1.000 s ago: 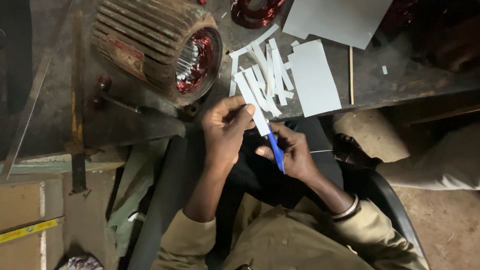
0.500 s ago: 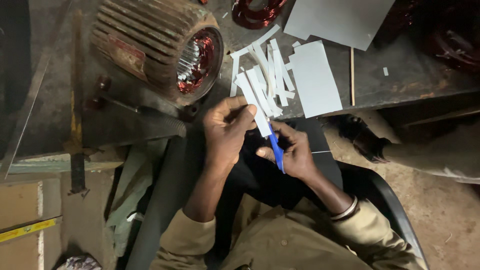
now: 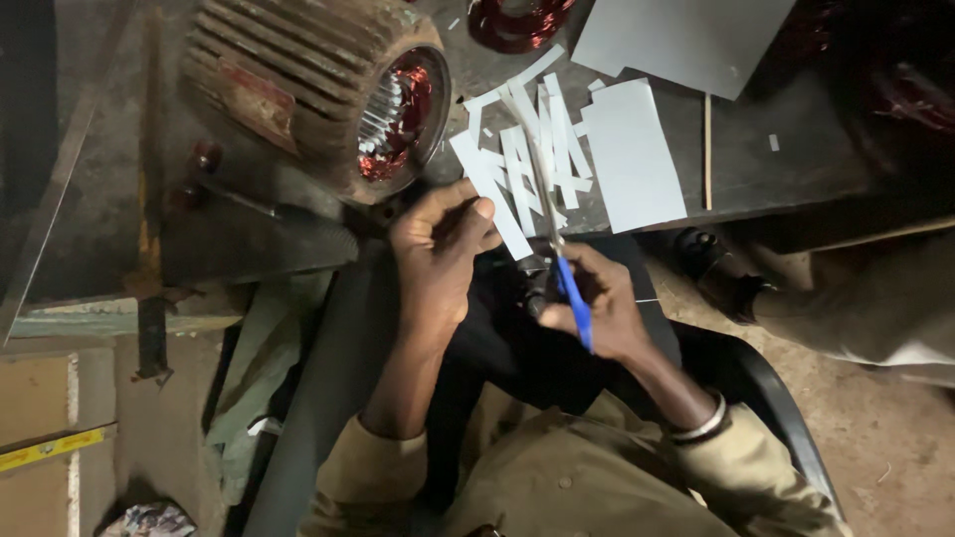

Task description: The person cuts a white insulating sheet into narrow strips using blue-handled scissors, then folds a strip and handles a coil of copper wire. The work occurs at a metal workbench with a motor stator and other tools nearby.

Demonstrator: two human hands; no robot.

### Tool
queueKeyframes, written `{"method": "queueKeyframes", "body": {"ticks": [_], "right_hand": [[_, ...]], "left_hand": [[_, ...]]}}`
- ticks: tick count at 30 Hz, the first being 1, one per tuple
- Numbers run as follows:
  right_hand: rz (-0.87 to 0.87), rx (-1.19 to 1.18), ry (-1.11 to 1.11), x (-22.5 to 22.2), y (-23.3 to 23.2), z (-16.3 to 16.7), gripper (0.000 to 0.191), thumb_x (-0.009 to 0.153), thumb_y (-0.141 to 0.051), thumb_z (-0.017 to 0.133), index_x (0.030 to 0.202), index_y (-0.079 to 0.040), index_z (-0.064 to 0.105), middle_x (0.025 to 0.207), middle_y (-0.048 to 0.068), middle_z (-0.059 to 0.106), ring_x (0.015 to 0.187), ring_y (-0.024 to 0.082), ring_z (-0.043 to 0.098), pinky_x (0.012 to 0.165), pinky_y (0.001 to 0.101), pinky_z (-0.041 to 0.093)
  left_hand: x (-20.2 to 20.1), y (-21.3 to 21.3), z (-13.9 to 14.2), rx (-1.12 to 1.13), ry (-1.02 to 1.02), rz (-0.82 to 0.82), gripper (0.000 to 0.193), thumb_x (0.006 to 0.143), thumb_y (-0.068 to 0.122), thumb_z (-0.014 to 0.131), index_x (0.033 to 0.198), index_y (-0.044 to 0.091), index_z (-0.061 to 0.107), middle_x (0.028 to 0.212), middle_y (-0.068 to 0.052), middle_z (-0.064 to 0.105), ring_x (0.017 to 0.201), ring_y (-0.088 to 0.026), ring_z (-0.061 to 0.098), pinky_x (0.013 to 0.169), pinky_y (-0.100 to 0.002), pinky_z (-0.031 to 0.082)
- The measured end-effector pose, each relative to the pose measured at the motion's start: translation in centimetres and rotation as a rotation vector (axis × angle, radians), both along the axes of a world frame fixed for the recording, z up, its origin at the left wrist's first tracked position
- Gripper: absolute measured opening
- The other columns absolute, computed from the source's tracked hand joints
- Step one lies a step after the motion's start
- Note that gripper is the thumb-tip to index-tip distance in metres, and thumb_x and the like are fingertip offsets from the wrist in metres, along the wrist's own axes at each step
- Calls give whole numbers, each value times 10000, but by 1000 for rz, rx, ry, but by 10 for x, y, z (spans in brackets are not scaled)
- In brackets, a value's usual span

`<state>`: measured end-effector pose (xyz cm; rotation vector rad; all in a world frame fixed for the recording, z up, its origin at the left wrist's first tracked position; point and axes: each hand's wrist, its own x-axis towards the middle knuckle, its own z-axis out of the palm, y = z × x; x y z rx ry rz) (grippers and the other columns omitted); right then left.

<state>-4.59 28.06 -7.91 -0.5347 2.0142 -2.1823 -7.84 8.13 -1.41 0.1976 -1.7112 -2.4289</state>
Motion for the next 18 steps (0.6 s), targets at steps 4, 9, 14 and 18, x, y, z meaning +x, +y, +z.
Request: {"method": "queueKeyframes", "body": {"ticks": [4,9,14,18], "right_hand": [[123,41,-107,16,11,-3,845,700,-362,946,1377,-30,564,901,-25,610,723,46,543,616,222,451],[82,218,-38,26,6,-3,798,682,-348,956,1318,-41,584,876,-12,639,713,64,562,629,238,475],[45,251,-1,25,2,-1,791,676,-346,960,1301,-48,579,871,-2,646,731,76,595,653,256,501],[34,250,10,25,-2,1,780,686,-348,957,1298,-43,582,876,2,644,747,83,586,661,258,501]], "left_hand": [[0,-8,4,-5,27,0,182,952,45,744,1126,-1,717,990,-59,744,837,-95,702,726,-278,639],[2,-6,5,-30,11,24,206,932,64,775,1124,9,724,962,-42,753,824,-78,698,685,-248,607],[5,-5,6,-50,22,87,195,935,83,785,1115,26,739,954,-21,744,813,-62,678,690,-230,595],[2,-8,6,50,65,94,189,922,55,797,1099,27,736,948,-18,731,798,-67,664,665,-239,582]]}}
